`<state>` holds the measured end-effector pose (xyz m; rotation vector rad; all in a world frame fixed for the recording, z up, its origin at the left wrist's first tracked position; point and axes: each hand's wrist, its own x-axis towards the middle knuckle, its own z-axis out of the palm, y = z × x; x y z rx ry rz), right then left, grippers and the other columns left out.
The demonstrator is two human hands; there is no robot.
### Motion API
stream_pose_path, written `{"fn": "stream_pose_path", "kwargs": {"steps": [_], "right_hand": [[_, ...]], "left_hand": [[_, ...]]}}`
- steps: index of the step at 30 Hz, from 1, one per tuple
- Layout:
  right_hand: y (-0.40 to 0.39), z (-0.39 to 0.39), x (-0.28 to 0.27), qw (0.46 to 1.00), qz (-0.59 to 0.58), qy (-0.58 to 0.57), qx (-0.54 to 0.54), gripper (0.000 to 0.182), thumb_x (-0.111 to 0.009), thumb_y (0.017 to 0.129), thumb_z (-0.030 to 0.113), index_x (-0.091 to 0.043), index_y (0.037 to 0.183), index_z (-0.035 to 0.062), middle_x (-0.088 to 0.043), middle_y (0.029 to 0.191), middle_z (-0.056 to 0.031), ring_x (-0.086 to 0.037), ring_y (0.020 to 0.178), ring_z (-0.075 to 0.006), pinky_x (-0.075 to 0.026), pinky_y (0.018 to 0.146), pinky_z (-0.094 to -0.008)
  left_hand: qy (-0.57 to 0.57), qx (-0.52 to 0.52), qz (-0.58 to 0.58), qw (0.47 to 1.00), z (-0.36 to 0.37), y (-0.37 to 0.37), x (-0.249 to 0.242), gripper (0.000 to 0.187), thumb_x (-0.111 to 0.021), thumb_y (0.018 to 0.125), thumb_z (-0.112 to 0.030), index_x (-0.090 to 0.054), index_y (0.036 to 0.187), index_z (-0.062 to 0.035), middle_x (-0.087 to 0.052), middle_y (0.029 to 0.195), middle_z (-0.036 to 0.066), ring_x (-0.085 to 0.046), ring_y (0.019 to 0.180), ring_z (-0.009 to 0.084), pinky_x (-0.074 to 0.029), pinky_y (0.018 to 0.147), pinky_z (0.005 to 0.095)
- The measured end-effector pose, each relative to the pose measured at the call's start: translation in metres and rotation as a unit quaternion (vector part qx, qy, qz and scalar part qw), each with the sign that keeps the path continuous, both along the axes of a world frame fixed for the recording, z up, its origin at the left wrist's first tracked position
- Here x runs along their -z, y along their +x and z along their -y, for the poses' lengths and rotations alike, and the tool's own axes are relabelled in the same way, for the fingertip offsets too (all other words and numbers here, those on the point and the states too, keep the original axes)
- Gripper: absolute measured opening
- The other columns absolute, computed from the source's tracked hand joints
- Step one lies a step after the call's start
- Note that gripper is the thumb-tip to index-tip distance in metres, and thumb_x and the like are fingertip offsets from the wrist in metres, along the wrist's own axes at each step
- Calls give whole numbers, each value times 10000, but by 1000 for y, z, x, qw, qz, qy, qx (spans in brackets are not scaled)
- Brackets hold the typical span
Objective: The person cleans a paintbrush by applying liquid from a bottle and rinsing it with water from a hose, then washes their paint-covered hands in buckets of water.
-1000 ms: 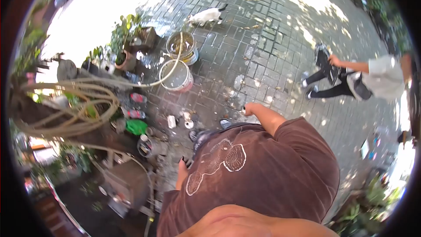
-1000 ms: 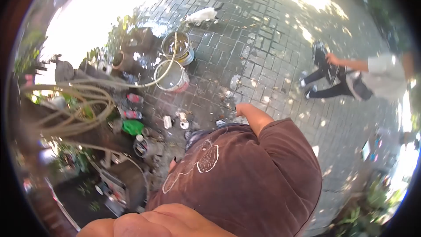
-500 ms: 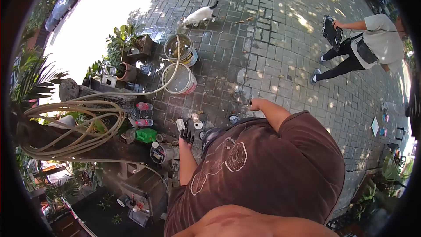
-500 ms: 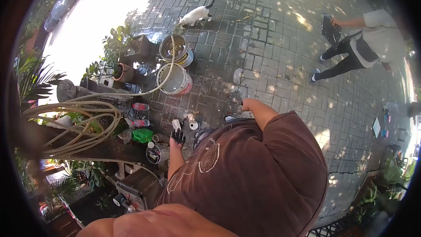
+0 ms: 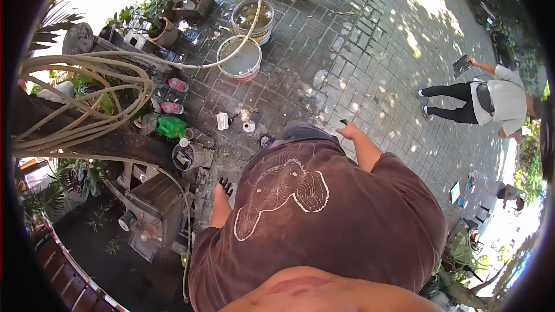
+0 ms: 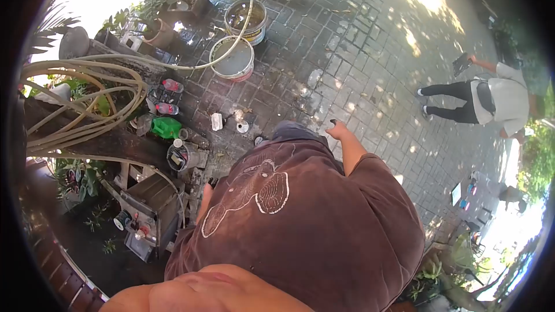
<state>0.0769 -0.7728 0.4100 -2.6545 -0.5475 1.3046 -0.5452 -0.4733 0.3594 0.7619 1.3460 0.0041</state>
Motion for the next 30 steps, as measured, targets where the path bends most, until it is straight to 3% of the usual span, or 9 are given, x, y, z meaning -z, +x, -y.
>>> {"fn": "stream_pose_path", "kwargs": {"steps": [2,5,12,15,19,20,24,28,30], "right_hand": [[-4,-30,-1,999,38,6,-3,724,-700,729,418,-502,1347,95,-504,1303,-277,-491,1208,-406,-427,1007,-406],[-2,-80,8,997,73,31,3,749,-710,718,427,-495,1354,96,-489,1306,-285,-472,1210,-436,-425,1006,-422],[72,-251,62,963,-43,236,120,736,-732,748,399,-490,1348,49,-549,1289,-243,-531,1209,-333,-424,1005,-379],[128,-381,105,940,-79,318,99,665,-723,788,322,-493,1341,31,-590,1246,-207,-576,1145,-276,-447,975,-358],[190,-598,90,895,-250,309,204,494,-699,829,221,-544,1260,35,-629,1150,-96,-617,989,-180,-538,789,-359],[204,-646,111,864,-278,335,254,417,-688,848,220,-572,1215,62,-632,1130,-73,-628,934,-162,-554,701,-356],[258,-788,231,835,-335,330,286,332,-646,891,223,-582,1198,112,-623,1110,-49,-587,1023,-182,-544,755,-385],[287,-872,339,853,-316,241,338,415,-671,866,238,-536,1232,96,-598,1124,-56,-589,1007,-202,-521,817,-411],[299,-895,392,874,-257,182,370,365,-690,816,218,-592,1149,109,-621,980,-66,-603,889,-191,-514,749,-374]], "left_hand": [[-141,-193,-78,968,-30,-7,36,366,-414,968,-368,-489,1322,-308,-597,1268,-74,-557,1081,153,-365,866,428],[-86,-200,-149,964,-69,30,22,369,-440,964,-371,-508,1312,-270,-623,1225,-62,-580,1046,162,-380,854,412],[-56,-121,-85,987,-174,172,28,314,-497,954,-369,-572,1223,-225,-672,1124,-57,-624,976,167,-419,804,383],[-18,-76,-48,996,-219,256,26,300,-511,957,-347,-583,1211,-204,-669,1136,-50,-620,990,144,-425,802,373],[51,-23,-35,998,-288,372,24,280,-557,952,-259,-596,1218,-179,-672,1093,-9,-630,942,136,-447,759,310],[76,-24,0,997,-304,403,20,294,-583,940,-227,-607,1214,-123,-670,1078,17,-637,928,149,-464,766,294],[150,31,43,987,-364,496,62,315,-611,913,-178,-608,1203,-55,-662,1075,23,-610,969,158,-459,844,293],[93,-13,43,995,-414,569,93,335,-658,887,-156,-607,1185,-12,-664,1059,62,-604,971,165,-456,895,304],[65,-14,15,998,-436,596,118,341,-665,884,-153,-598,1188,-14,-654,1080,51,-589,983,148,-437,907,283]]}}
